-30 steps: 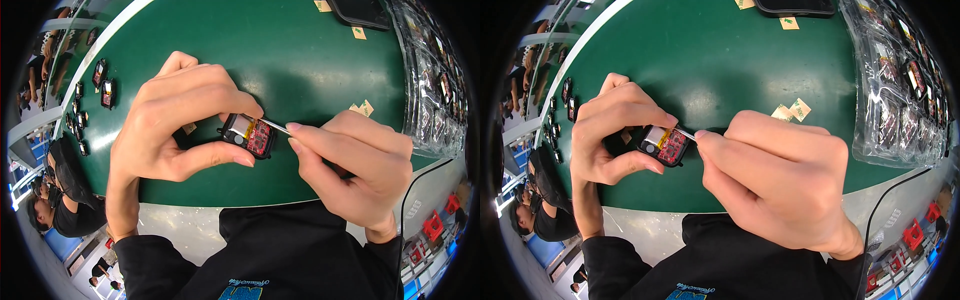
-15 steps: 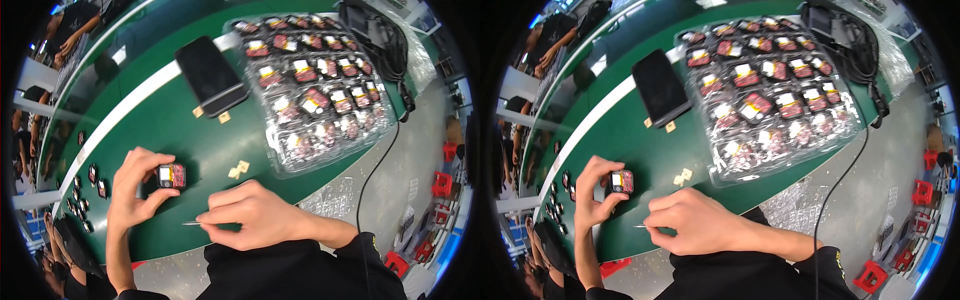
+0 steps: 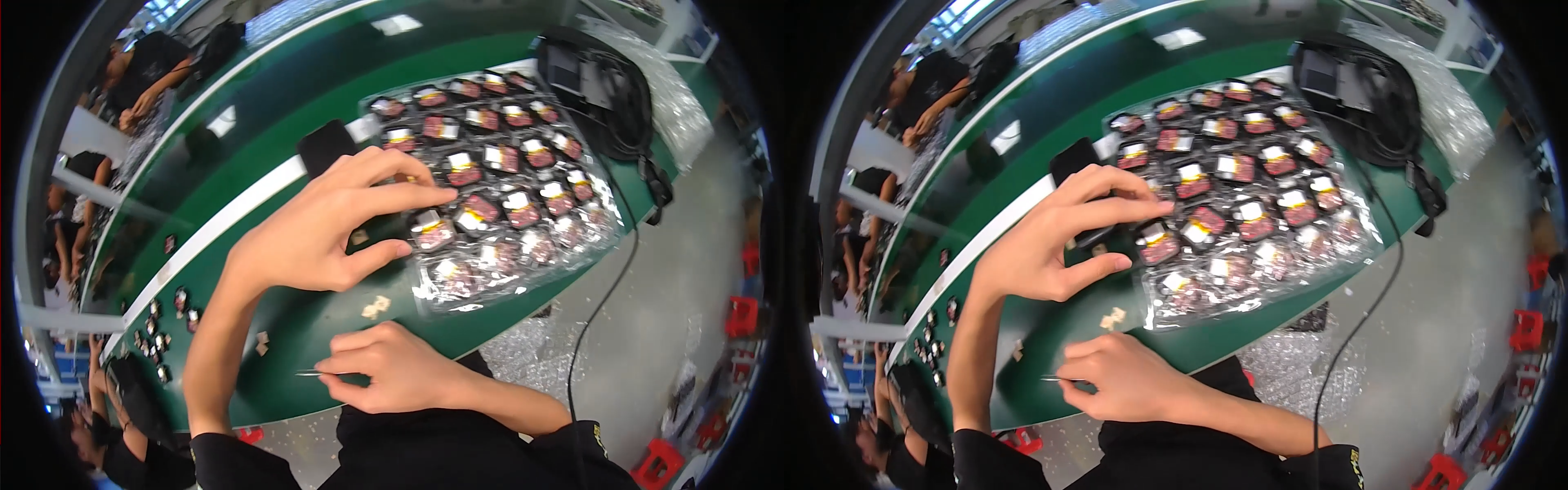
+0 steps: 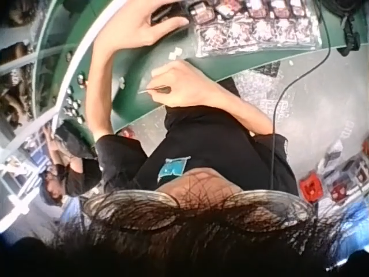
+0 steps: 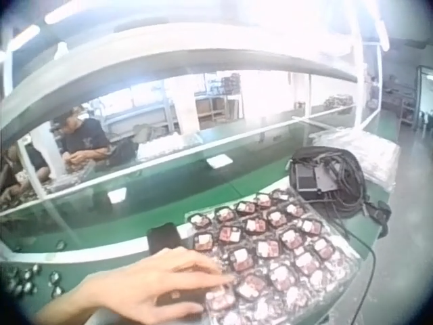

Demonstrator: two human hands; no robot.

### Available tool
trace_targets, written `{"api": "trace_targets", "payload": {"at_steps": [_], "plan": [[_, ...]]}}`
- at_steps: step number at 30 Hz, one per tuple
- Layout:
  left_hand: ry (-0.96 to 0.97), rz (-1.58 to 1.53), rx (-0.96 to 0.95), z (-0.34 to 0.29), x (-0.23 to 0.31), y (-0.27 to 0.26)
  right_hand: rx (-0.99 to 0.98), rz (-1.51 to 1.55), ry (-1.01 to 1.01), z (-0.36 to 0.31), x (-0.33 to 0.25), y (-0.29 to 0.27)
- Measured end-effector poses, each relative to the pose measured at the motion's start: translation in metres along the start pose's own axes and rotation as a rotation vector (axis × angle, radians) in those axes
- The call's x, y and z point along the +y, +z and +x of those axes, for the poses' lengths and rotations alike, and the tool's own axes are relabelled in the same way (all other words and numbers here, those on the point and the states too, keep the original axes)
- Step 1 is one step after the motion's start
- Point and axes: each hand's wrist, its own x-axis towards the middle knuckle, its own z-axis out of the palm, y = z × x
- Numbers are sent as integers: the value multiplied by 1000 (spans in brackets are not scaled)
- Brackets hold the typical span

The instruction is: Assembling or repairing small electronic components, specifically a rectangular device with a battery and circuit board, using tweezers on a production line.

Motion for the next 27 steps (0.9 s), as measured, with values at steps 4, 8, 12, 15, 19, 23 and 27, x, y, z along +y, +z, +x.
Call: {"api": "trace_targets", "payload": {"at_steps": [4,8,12,15,19,23,27], "plan": [[-209,17,247,-55,-17,-11,-4,-12,54,-2,-3,-9],[-636,651,322,-170,-50,-33,-33,-35,90,-2,-7,-8],[-927,809,438,-285,-79,-56,-33,-50,63,0,-8,-3],[-990,667,481,-317,-99,-75,-42,-57,91,2,-12,-3],[-980,498,467,-308,-109,-81,-34,-96,119,5,-15,-3],[-772,432,471,-266,-84,-59,6,-105,130,5,-15,0],[-477,128,210,-202,-13,-9,42,-148,139,7,-11,-3]]}}
